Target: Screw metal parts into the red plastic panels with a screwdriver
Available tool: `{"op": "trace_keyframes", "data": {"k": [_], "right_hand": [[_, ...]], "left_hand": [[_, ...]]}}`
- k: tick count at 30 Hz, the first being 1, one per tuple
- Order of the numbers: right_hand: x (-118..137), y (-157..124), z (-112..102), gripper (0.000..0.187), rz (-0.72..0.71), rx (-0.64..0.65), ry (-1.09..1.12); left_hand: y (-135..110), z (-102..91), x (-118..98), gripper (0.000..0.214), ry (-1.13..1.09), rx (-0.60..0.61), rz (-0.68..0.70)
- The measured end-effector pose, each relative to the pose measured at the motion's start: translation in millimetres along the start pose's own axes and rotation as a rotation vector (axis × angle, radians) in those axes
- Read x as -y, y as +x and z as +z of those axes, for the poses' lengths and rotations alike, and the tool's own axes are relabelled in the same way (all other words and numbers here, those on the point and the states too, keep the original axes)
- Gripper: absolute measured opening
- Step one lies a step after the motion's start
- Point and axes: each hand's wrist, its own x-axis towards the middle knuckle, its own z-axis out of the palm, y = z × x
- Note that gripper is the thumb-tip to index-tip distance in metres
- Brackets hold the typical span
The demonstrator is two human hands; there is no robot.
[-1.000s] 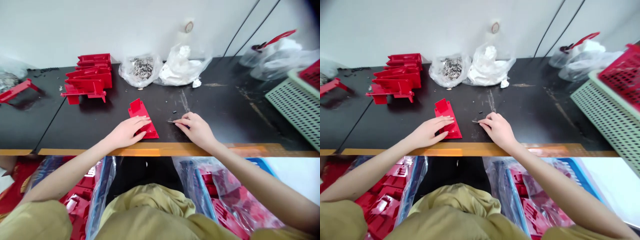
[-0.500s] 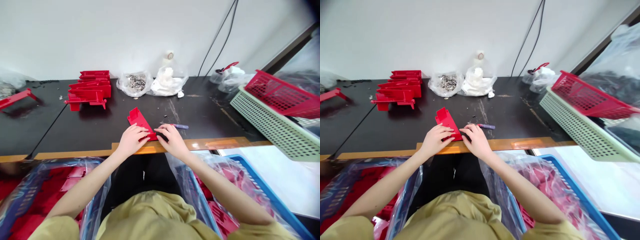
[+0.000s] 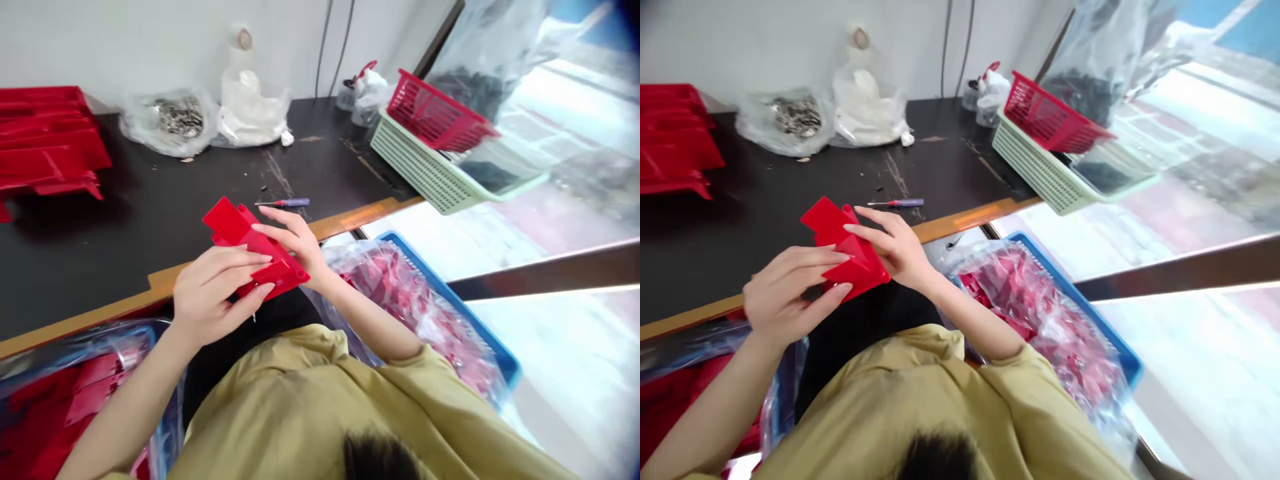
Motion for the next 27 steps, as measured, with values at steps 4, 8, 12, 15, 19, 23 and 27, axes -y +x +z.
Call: {"op": "trace_keyframes", "data": {"k": [4, 8, 12, 15, 19, 23, 27], "right_hand": [[10, -9, -15, 0.024, -0.124, -0.117, -0.081], [20, -25, -40, 0.012, -0.113, -0.167, 0.001], [39, -58, -63, 0.015, 0.062, -0.108, 0.043], [58, -95, -73, 0.026, 0.256, -0.128, -0.029], [81, -142, -77, 0.030, 0.478, -0.175, -0.175], [94, -185, -88, 0.026, 0.733, -0.218, -0.351], [112, -247, -115, 0.020, 0.984, -0.306, -0.566]], "left_hand": [[3, 18.5, -13, 0.007, -0.215, -0.123, 0.011], [5, 43.6, -24, 0.034, -0.374, -0.272, 0.037], [1, 69.2, -35, 0.040, -0.489, -0.195, 0.090], [-14, 92.1, -46, 0.031, -0.713, -0.201, -0.138], [-39, 127.8, -69, 0.030, -0.920, -0.019, -0.407], [-48, 164.0, -90, 0.030, -1.002, 0.208, -0.559], [-53, 197.1, -103, 0.035, -1.074, 0.573, -0.594]]}}
